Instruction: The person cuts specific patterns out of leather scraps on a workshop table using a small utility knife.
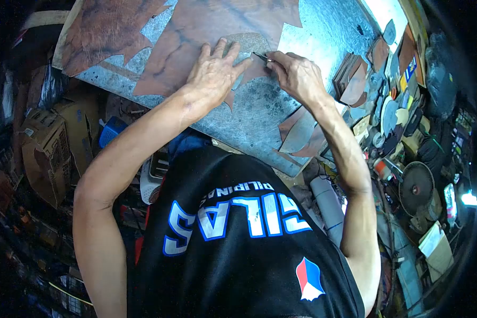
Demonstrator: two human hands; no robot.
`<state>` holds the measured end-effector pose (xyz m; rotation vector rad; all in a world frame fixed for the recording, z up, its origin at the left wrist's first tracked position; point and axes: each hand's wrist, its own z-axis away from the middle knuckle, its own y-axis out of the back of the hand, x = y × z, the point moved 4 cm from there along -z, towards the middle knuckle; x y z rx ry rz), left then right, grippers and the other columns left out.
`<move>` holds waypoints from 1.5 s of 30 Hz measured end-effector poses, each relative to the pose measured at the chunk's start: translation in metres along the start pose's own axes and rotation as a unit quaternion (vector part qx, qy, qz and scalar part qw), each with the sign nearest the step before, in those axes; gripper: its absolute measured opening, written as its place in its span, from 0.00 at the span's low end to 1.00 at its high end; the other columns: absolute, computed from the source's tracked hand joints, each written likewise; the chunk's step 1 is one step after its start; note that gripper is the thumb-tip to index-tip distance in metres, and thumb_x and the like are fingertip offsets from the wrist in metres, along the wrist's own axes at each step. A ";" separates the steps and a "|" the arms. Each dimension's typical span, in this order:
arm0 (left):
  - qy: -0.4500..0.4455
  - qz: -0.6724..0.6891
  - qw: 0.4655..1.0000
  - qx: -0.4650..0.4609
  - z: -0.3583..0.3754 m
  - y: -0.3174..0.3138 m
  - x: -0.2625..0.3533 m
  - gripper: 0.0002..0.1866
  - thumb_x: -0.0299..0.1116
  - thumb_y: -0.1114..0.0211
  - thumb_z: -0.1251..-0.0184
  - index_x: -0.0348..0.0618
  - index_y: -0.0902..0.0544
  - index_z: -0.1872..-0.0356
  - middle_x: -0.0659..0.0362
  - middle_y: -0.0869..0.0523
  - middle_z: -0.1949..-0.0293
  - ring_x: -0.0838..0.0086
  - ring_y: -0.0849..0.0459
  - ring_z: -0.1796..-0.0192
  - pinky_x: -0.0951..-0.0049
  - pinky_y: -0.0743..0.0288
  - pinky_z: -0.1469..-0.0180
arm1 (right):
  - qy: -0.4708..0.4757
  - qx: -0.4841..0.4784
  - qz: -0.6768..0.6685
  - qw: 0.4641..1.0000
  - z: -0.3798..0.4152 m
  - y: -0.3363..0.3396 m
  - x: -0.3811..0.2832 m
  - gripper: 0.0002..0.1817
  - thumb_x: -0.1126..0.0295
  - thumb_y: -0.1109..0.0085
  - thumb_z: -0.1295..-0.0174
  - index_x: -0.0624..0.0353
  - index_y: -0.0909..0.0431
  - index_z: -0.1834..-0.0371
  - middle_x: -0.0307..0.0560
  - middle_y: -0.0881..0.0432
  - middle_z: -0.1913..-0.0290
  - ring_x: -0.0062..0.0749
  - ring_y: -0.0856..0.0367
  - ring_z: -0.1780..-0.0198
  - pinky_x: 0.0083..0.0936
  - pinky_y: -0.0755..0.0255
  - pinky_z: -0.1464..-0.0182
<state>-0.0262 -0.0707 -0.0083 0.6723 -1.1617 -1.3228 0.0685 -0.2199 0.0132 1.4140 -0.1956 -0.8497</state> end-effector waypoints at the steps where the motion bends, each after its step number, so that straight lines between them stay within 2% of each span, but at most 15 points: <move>1: -0.003 -0.018 1.000 -0.011 -0.002 0.002 0.002 0.30 0.27 0.35 0.39 0.56 0.24 0.33 0.49 0.36 0.27 0.52 0.39 0.25 0.46 0.42 0.27 | -0.026 -0.003 -0.015 1.000 0.002 -0.003 -0.001 0.10 0.64 0.43 0.35 0.51 0.17 0.55 0.52 0.14 0.67 0.49 0.14 0.65 0.41 0.20 0.63; 8: -0.040 -0.099 0.994 -0.026 -0.006 0.002 0.007 0.32 0.24 0.35 0.42 0.59 0.24 0.33 0.47 0.31 0.32 0.52 0.31 0.31 0.54 0.35 0.32 | -0.102 0.000 -0.070 0.992 0.014 -0.012 -0.006 0.12 0.62 0.43 0.33 0.56 0.17 0.54 0.57 0.14 0.67 0.52 0.14 0.63 0.42 0.21 0.60; 17: -0.020 -0.090 0.995 -0.045 -0.007 0.005 0.008 0.32 0.23 0.36 0.41 0.60 0.25 0.33 0.47 0.35 0.29 0.49 0.34 0.28 0.52 0.37 0.29 | -0.159 -0.002 -0.075 0.984 0.070 -0.009 -0.007 0.12 0.62 0.43 0.34 0.57 0.17 0.54 0.58 0.14 0.68 0.54 0.14 0.64 0.44 0.22 0.59; 21: -0.041 -0.118 0.991 -0.046 -0.006 0.007 0.008 0.32 0.25 0.36 0.40 0.60 0.25 0.32 0.46 0.35 0.28 0.48 0.34 0.28 0.52 0.37 0.29 | -0.182 0.043 -0.112 0.976 0.099 -0.007 -0.009 0.13 0.66 0.42 0.34 0.56 0.18 0.49 0.60 0.15 0.62 0.55 0.15 0.60 0.44 0.22 0.58; 23: -0.035 -0.081 0.995 -0.047 -0.007 0.007 0.006 0.31 0.28 0.34 0.39 0.60 0.25 0.32 0.46 0.36 0.28 0.48 0.35 0.28 0.52 0.37 0.29 | -0.155 0.069 -0.118 0.978 0.104 -0.004 -0.022 0.14 0.67 0.42 0.34 0.56 0.19 0.47 0.60 0.17 0.58 0.56 0.16 0.58 0.45 0.22 0.57; 24: -0.045 -0.093 0.994 -0.045 -0.007 0.008 0.007 0.31 0.28 0.34 0.39 0.60 0.25 0.32 0.46 0.36 0.28 0.48 0.35 0.28 0.52 0.37 0.29 | -0.150 0.054 -0.097 0.982 0.104 -0.008 -0.026 0.17 0.72 0.42 0.37 0.53 0.20 0.44 0.55 0.20 0.61 0.52 0.20 0.58 0.41 0.25 0.55; 25: -0.044 -0.083 0.994 -0.050 -0.007 0.008 0.006 0.31 0.30 0.33 0.39 0.60 0.25 0.32 0.46 0.35 0.28 0.48 0.35 0.28 0.52 0.37 0.29 | -0.158 0.068 -0.100 0.980 0.104 -0.015 -0.026 0.17 0.72 0.42 0.37 0.53 0.20 0.44 0.55 0.20 0.61 0.52 0.20 0.58 0.41 0.25 0.55; 28: -0.048 -0.083 0.994 -0.046 -0.008 0.007 0.005 0.32 0.32 0.32 0.38 0.59 0.27 0.31 0.45 0.35 0.28 0.47 0.35 0.28 0.51 0.37 0.29 | -0.120 0.032 0.000 0.992 0.091 -0.041 -0.025 0.28 0.78 0.45 0.42 0.45 0.26 0.37 0.52 0.23 0.52 0.49 0.22 0.50 0.43 0.22 0.53; 32: -0.040 -0.076 0.995 -0.040 -0.008 0.007 0.003 0.35 0.35 0.31 0.38 0.54 0.31 0.29 0.45 0.35 0.28 0.48 0.35 0.27 0.49 0.38 0.28 | -0.129 0.053 0.032 0.990 0.075 -0.048 -0.033 0.29 0.76 0.44 0.41 0.43 0.30 0.33 0.56 0.24 0.52 0.51 0.22 0.51 0.44 0.21 0.55; 35: -0.036 -0.061 0.996 -0.052 -0.007 0.009 0.003 0.36 0.35 0.30 0.39 0.48 0.32 0.28 0.45 0.35 0.28 0.49 0.36 0.27 0.50 0.39 0.28 | -0.129 0.071 0.007 0.989 0.076 -0.040 -0.043 0.30 0.73 0.43 0.40 0.41 0.32 0.32 0.59 0.25 0.55 0.53 0.21 0.54 0.44 0.20 0.59; 37: -0.040 -0.068 0.996 -0.046 -0.008 0.007 0.002 0.36 0.35 0.30 0.40 0.46 0.31 0.29 0.45 0.34 0.29 0.50 0.34 0.28 0.50 0.38 0.29 | -0.135 -0.006 -0.069 0.988 0.094 -0.035 -0.060 0.31 0.71 0.42 0.40 0.40 0.32 0.31 0.59 0.26 0.58 0.54 0.20 0.57 0.44 0.21 0.64; 40: -0.051 -0.064 0.996 -0.032 -0.012 0.001 -0.003 0.35 0.35 0.29 0.41 0.43 0.30 0.31 0.46 0.30 0.32 0.51 0.31 0.30 0.51 0.35 0.32 | -0.053 -0.055 -0.142 0.987 0.118 -0.048 -0.107 0.30 0.71 0.40 0.44 0.41 0.28 0.34 0.56 0.25 0.59 0.53 0.19 0.62 0.43 0.21 0.63; 43: -0.063 -0.060 0.996 -0.012 -0.012 -0.003 -0.004 0.33 0.35 0.28 0.42 0.41 0.27 0.34 0.47 0.27 0.37 0.52 0.28 0.33 0.52 0.33 0.35 | 0.084 -0.099 -0.221 0.966 0.118 -0.064 -0.162 0.31 0.72 0.40 0.43 0.45 0.31 0.32 0.54 0.25 0.59 0.52 0.21 0.59 0.44 0.23 0.59; 44: -0.074 -0.073 0.995 0.000 -0.013 -0.002 -0.003 0.31 0.36 0.28 0.42 0.41 0.25 0.36 0.48 0.25 0.39 0.52 0.27 0.35 0.52 0.32 0.36 | 0.089 -0.105 -0.218 0.966 0.120 -0.060 -0.161 0.31 0.72 0.40 0.43 0.45 0.31 0.32 0.54 0.25 0.59 0.52 0.21 0.59 0.44 0.23 0.59; 45: -0.068 -0.070 0.995 0.005 -0.014 -0.001 -0.002 0.31 0.36 0.28 0.42 0.41 0.25 0.36 0.48 0.25 0.39 0.52 0.27 0.35 0.52 0.32 0.36 | 0.022 -0.131 -0.238 0.962 0.119 -0.056 -0.153 0.29 0.72 0.41 0.42 0.48 0.31 0.34 0.57 0.25 0.56 0.54 0.20 0.56 0.45 0.22 0.57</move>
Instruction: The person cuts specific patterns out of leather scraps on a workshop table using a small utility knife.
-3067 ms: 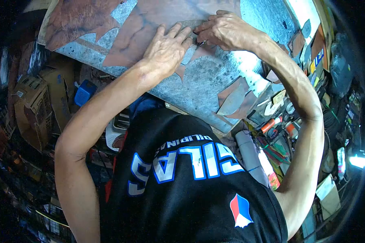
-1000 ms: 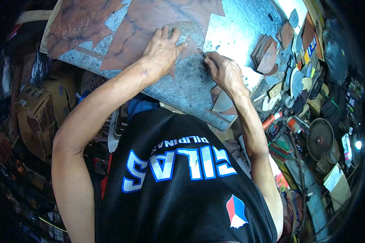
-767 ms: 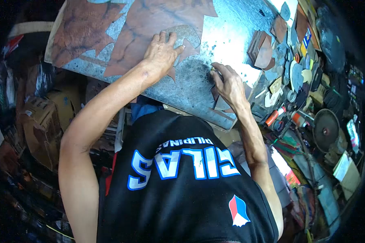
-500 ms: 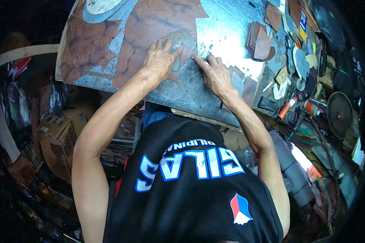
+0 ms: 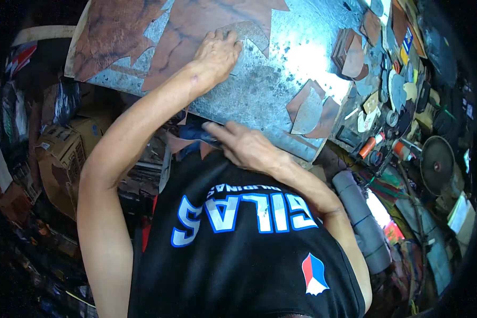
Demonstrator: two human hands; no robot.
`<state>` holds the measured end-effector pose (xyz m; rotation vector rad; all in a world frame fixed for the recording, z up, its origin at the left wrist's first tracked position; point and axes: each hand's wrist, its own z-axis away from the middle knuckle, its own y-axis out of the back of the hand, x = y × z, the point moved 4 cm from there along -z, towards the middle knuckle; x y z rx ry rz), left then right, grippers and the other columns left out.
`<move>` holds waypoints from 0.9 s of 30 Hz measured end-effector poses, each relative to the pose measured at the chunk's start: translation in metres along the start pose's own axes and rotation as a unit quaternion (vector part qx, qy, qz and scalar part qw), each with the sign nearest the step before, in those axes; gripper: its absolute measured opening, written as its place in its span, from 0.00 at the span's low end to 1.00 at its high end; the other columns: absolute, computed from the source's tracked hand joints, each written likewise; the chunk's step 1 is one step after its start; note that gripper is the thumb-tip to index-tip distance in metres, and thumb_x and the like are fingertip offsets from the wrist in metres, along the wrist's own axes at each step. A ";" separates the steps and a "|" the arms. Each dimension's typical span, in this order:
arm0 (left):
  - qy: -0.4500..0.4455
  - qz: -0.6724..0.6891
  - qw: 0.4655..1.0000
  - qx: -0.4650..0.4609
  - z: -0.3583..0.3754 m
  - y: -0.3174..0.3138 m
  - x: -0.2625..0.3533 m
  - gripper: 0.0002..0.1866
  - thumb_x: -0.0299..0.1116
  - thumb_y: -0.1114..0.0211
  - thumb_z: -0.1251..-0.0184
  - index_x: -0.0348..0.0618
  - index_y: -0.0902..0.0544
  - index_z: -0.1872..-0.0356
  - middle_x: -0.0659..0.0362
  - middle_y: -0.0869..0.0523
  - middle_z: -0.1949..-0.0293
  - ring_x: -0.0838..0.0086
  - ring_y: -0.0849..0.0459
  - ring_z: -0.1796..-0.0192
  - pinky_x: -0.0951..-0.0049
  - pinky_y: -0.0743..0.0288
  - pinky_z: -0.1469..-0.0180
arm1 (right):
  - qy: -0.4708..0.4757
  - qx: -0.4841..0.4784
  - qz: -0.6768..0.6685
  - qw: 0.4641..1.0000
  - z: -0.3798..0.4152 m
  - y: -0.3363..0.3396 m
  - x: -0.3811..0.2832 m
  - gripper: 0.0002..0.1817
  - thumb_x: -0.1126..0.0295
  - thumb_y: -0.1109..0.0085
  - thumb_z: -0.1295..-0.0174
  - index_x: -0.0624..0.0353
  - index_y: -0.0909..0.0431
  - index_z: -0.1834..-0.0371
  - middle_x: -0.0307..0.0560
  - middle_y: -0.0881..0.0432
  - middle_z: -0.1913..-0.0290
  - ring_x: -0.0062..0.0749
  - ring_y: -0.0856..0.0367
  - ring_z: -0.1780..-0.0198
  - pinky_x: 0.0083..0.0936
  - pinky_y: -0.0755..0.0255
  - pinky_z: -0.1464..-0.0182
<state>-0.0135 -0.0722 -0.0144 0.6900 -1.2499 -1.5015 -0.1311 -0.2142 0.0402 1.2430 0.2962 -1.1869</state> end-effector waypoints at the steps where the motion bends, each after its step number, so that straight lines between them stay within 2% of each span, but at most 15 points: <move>1: 0.012 -0.004 1.000 -0.006 -0.002 0.001 0.002 0.29 0.39 0.30 0.41 0.40 0.23 0.39 0.48 0.24 0.41 0.52 0.27 0.36 0.53 0.32 0.37 | -0.067 -0.007 -0.029 0.997 0.002 0.009 0.007 0.27 0.72 0.43 0.42 0.52 0.31 0.36 0.59 0.25 0.52 0.56 0.19 0.54 0.45 0.21 0.54; 3: 0.027 -0.008 1.000 -0.007 -0.004 0.004 0.008 0.28 0.43 0.31 0.39 0.39 0.21 0.41 0.48 0.23 0.43 0.53 0.26 0.37 0.53 0.31 0.38 | -0.149 0.050 -0.055 0.986 0.021 0.044 0.036 0.23 0.73 0.44 0.40 0.57 0.29 0.39 0.61 0.24 0.49 0.57 0.20 0.51 0.46 0.25 0.46; 4: 0.056 0.002 0.998 0.002 -0.005 0.006 0.012 0.28 0.48 0.33 0.38 0.38 0.20 0.43 0.48 0.23 0.45 0.51 0.26 0.38 0.53 0.31 0.39 | -0.117 0.110 -0.019 0.987 0.027 0.064 0.053 0.20 0.73 0.43 0.39 0.61 0.27 0.43 0.63 0.22 0.50 0.58 0.21 0.51 0.44 0.26 0.46; 5: 0.084 0.012 0.996 0.012 -0.006 0.008 0.016 0.29 0.53 0.34 0.37 0.37 0.20 0.45 0.48 0.22 0.47 0.50 0.26 0.40 0.53 0.30 0.40 | -0.161 0.163 -0.043 0.972 0.029 0.086 0.062 0.15 0.73 0.43 0.38 0.64 0.24 0.47 0.63 0.20 0.54 0.57 0.21 0.51 0.43 0.27 0.45; 6: 0.087 0.014 0.996 0.015 -0.006 0.007 0.022 0.29 0.53 0.34 0.37 0.37 0.20 0.45 0.48 0.22 0.47 0.50 0.26 0.40 0.53 0.30 0.40 | -0.141 0.201 0.047 0.968 0.025 0.107 0.076 0.16 0.71 0.42 0.36 0.64 0.24 0.46 0.60 0.18 0.54 0.50 0.18 0.54 0.40 0.25 0.50; 7: 0.106 0.012 0.993 0.059 -0.005 0.008 0.026 0.32 0.57 0.35 0.37 0.36 0.19 0.46 0.48 0.22 0.48 0.49 0.25 0.41 0.53 0.30 0.41 | -0.171 0.267 -0.039 0.948 0.017 0.122 0.090 0.20 0.68 0.40 0.34 0.65 0.25 0.41 0.57 0.16 0.57 0.39 0.16 0.59 0.35 0.23 0.56; 8: 0.126 0.010 0.987 0.101 -0.006 0.007 0.028 0.35 0.61 0.36 0.38 0.36 0.19 0.47 0.48 0.21 0.50 0.48 0.25 0.43 0.52 0.29 0.42 | -0.242 0.243 -0.146 0.928 0.001 0.140 0.095 0.23 0.66 0.41 0.32 0.63 0.27 0.36 0.55 0.15 0.60 0.32 0.17 0.63 0.31 0.23 0.60; 9: 0.134 0.008 0.983 0.126 -0.007 0.000 0.031 0.38 0.66 0.37 0.41 0.42 0.21 0.42 0.45 0.23 0.47 0.44 0.28 0.41 0.52 0.29 0.43 | -0.176 0.251 -0.124 0.944 -0.020 0.155 0.103 0.21 0.67 0.43 0.31 0.61 0.25 0.37 0.54 0.15 0.64 0.31 0.16 0.64 0.30 0.22 0.59; 10: 0.138 0.009 0.982 0.126 -0.007 0.001 0.033 0.38 0.66 0.37 0.41 0.42 0.21 0.42 0.45 0.23 0.47 0.44 0.28 0.41 0.52 0.29 0.43 | -0.140 0.249 -0.075 0.955 -0.042 0.168 0.105 0.18 0.66 0.44 0.31 0.59 0.22 0.40 0.55 0.14 0.59 0.36 0.14 0.60 0.31 0.22 0.56; 12: 0.153 0.001 0.982 0.114 -0.004 0.002 0.041 0.40 0.70 0.38 0.43 0.53 0.23 0.37 0.42 0.28 0.42 0.40 0.31 0.38 0.53 0.29 0.42 | 0.044 0.251 0.080 0.964 -0.087 0.177 0.116 0.17 0.65 0.44 0.31 0.57 0.20 0.43 0.53 0.15 0.49 0.52 0.16 0.50 0.38 0.23 0.48; 13: 0.162 -0.014 0.984 0.079 -0.007 -0.001 0.042 0.40 0.71 0.39 0.44 0.61 0.25 0.33 0.39 0.33 0.38 0.35 0.35 0.35 0.52 0.29 0.40 | 0.076 0.222 0.107 0.966 -0.107 0.178 0.116 0.16 0.65 0.43 0.32 0.56 0.19 0.44 0.51 0.15 0.49 0.51 0.16 0.51 0.38 0.22 0.49; 14: 0.171 -0.015 0.982 0.077 -0.008 -0.003 0.042 0.40 0.71 0.39 0.44 0.61 0.25 0.33 0.39 0.33 0.38 0.35 0.35 0.35 0.52 0.29 0.40 | 0.109 0.192 0.133 0.966 -0.122 0.175 0.115 0.16 0.65 0.43 0.33 0.54 0.18 0.44 0.50 0.15 0.49 0.49 0.15 0.52 0.39 0.21 0.50; 17: 0.167 -0.021 0.984 0.057 -0.008 -0.001 0.042 0.41 0.71 0.37 0.46 0.54 0.23 0.37 0.37 0.35 0.37 0.32 0.38 0.33 0.47 0.31 0.38 | 0.139 0.098 0.176 0.970 -0.150 0.163 0.105 0.15 0.66 0.41 0.34 0.52 0.17 0.45 0.46 0.14 0.50 0.45 0.15 0.54 0.37 0.20 0.53; 20: 0.157 -0.016 0.988 -0.006 -0.010 0.000 0.042 0.41 0.71 0.37 0.46 0.52 0.22 0.38 0.37 0.35 0.37 0.32 0.39 0.32 0.45 0.31 0.37 | 0.177 0.094 0.213 0.956 -0.163 0.161 0.106 0.14 0.64 0.41 0.36 0.49 0.15 0.48 0.43 0.14 0.56 0.43 0.15 0.58 0.35 0.19 0.57; 27: 0.151 -0.029 0.988 0.014 -0.009 0.000 0.041 0.41 0.71 0.38 0.44 0.52 0.24 0.37 0.37 0.35 0.36 0.32 0.37 0.33 0.44 0.30 0.39 | 0.224 0.092 0.223 0.944 -0.172 0.162 0.113 0.13 0.62 0.40 0.36 0.51 0.14 0.51 0.42 0.15 0.61 0.41 0.15 0.61 0.35 0.20 0.60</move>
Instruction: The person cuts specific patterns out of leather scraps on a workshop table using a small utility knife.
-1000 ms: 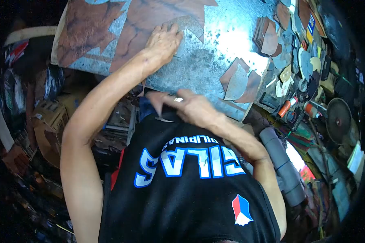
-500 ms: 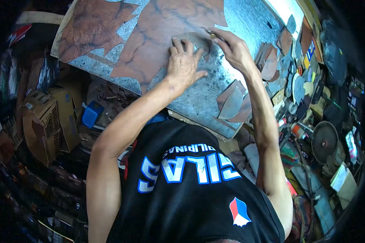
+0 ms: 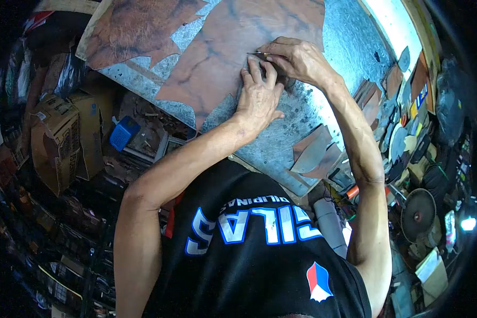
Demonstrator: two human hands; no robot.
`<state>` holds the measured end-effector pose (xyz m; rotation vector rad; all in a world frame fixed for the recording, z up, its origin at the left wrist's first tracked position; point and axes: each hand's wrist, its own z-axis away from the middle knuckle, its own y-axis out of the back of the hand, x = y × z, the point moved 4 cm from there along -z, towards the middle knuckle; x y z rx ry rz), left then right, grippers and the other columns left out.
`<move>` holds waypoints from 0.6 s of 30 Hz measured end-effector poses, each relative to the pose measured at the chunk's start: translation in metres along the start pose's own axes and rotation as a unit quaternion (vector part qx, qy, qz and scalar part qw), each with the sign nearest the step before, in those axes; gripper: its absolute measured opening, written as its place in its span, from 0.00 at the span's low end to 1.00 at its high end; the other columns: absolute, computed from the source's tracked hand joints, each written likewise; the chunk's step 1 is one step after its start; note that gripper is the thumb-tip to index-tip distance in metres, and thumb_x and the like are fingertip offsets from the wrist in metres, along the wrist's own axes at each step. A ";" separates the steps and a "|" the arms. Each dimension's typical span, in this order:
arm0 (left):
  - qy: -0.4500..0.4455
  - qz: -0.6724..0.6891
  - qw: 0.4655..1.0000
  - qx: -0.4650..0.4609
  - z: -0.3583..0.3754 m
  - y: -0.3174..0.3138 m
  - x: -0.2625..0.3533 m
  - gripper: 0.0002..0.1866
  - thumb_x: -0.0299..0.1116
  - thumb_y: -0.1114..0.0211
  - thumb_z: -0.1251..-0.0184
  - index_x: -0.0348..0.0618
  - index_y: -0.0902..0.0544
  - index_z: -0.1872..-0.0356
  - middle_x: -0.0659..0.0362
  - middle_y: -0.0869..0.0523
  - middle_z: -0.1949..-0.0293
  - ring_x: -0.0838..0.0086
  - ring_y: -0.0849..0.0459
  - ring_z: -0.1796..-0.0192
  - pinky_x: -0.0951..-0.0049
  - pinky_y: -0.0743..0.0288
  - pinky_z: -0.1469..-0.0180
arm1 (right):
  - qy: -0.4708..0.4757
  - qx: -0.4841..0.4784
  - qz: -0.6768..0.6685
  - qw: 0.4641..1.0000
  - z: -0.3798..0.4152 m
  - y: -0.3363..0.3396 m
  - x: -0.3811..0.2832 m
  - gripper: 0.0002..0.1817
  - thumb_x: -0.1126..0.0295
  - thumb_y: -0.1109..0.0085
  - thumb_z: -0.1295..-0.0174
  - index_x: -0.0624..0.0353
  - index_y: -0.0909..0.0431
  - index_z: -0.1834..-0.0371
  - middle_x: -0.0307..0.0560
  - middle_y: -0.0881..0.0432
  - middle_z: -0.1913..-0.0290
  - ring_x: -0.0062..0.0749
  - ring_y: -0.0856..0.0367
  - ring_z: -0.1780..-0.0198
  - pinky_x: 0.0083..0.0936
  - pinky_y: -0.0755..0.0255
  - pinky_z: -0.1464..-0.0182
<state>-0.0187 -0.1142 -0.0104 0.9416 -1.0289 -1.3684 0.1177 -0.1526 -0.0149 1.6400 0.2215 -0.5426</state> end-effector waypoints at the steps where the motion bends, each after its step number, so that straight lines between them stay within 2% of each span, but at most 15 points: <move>1: -0.001 0.000 1.000 -0.006 -0.001 -0.001 0.000 0.41 0.71 0.39 0.44 0.52 0.24 0.37 0.38 0.35 0.36 0.32 0.37 0.33 0.44 0.29 0.39 | 0.007 -0.003 -0.007 1.000 -0.001 0.000 0.000 0.13 0.62 0.40 0.36 0.51 0.14 0.51 0.43 0.15 0.61 0.41 0.15 0.61 0.35 0.20 0.59; 8: 0.001 0.009 1.000 -0.001 -0.002 -0.003 0.000 0.40 0.71 0.39 0.44 0.51 0.22 0.40 0.38 0.35 0.36 0.31 0.37 0.32 0.43 0.30 0.38 | 0.025 -0.012 0.001 1.000 -0.007 0.005 -0.006 0.13 0.63 0.40 0.36 0.52 0.14 0.51 0.44 0.15 0.60 0.43 0.15 0.60 0.37 0.20 0.58; 13: -0.008 0.010 1.000 -0.026 -0.003 -0.003 -0.001 0.39 0.70 0.38 0.43 0.50 0.20 0.41 0.37 0.35 0.36 0.30 0.38 0.32 0.43 0.30 0.37 | -0.036 -0.078 0.035 0.996 -0.009 0.004 -0.015 0.15 0.62 0.39 0.37 0.51 0.16 0.49 0.45 0.15 0.58 0.44 0.14 0.57 0.37 0.19 0.57; 18: -0.009 0.024 0.999 -0.029 -0.002 -0.002 -0.002 0.39 0.69 0.36 0.44 0.49 0.21 0.41 0.37 0.35 0.36 0.29 0.38 0.32 0.42 0.30 0.37 | -0.040 -0.082 0.037 0.995 -0.007 0.002 -0.013 0.16 0.61 0.39 0.37 0.50 0.17 0.48 0.46 0.15 0.57 0.45 0.14 0.57 0.38 0.19 0.55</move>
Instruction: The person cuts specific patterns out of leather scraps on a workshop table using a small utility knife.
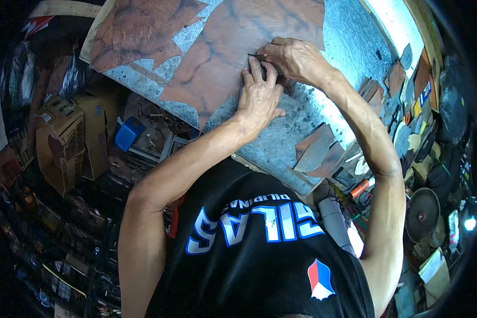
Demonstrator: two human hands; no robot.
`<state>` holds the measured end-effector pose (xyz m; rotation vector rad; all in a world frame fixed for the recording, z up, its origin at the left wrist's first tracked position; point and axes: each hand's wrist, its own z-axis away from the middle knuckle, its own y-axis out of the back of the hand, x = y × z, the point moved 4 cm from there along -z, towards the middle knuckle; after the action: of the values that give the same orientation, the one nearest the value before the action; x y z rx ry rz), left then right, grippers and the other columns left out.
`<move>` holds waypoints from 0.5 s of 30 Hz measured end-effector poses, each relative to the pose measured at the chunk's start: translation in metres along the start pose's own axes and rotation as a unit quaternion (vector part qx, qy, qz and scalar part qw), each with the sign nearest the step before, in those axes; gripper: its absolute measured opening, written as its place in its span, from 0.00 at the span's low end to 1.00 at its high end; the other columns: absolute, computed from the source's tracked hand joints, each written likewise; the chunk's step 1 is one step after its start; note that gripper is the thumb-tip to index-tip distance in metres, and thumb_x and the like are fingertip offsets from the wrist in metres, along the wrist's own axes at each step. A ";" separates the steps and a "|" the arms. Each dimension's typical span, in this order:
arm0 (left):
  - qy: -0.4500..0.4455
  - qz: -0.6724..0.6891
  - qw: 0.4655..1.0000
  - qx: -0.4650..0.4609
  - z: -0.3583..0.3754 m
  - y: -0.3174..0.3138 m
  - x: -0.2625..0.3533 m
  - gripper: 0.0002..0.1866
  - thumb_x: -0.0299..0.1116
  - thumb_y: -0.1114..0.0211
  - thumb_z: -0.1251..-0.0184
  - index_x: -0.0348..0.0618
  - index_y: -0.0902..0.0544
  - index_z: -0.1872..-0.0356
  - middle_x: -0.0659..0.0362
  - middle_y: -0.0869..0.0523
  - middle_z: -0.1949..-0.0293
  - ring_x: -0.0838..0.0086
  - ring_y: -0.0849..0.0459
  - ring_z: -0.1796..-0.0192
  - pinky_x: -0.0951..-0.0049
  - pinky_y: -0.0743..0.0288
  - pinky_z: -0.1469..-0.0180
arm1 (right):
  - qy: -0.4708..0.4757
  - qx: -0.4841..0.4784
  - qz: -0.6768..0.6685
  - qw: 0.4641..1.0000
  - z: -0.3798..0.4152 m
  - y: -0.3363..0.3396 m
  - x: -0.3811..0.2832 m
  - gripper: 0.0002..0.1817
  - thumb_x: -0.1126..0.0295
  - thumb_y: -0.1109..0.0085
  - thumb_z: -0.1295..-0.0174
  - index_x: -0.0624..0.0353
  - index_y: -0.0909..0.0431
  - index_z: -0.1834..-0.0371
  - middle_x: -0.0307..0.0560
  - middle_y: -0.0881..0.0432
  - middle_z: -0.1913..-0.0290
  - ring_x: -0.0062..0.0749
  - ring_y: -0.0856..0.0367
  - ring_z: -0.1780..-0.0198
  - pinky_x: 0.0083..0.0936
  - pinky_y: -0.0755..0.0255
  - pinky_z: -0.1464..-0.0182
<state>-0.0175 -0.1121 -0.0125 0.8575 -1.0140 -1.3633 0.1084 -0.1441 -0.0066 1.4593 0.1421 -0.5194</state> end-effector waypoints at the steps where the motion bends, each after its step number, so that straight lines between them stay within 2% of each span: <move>1: -0.002 0.003 1.000 0.000 0.000 0.000 0.000 0.39 0.68 0.36 0.45 0.48 0.21 0.41 0.37 0.35 0.36 0.29 0.39 0.32 0.42 0.30 0.37 | -0.001 0.002 0.005 1.000 0.000 0.001 0.000 0.16 0.62 0.39 0.38 0.50 0.17 0.48 0.46 0.15 0.57 0.45 0.14 0.56 0.37 0.19 0.55; 8: 0.005 0.000 1.000 0.001 0.000 0.000 0.000 0.40 0.69 0.36 0.45 0.50 0.22 0.40 0.38 0.35 0.36 0.30 0.38 0.32 0.44 0.30 0.36 | 0.009 0.014 0.013 1.000 0.002 0.002 0.005 0.15 0.63 0.39 0.38 0.50 0.17 0.48 0.46 0.15 0.57 0.44 0.14 0.56 0.37 0.19 0.57; 15: 0.006 -0.004 0.999 0.034 0.003 -0.002 0.001 0.40 0.71 0.41 0.42 0.60 0.26 0.32 0.41 0.35 0.36 0.32 0.37 0.32 0.46 0.30 0.35 | -0.024 0.000 0.029 0.999 0.017 0.009 0.020 0.15 0.63 0.40 0.37 0.49 0.16 0.48 0.45 0.14 0.58 0.44 0.14 0.57 0.38 0.19 0.58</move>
<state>-0.0206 -0.1130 -0.0132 0.9202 -1.0545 -1.3340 0.1263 -0.1655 -0.0047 1.4455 0.0621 -0.5060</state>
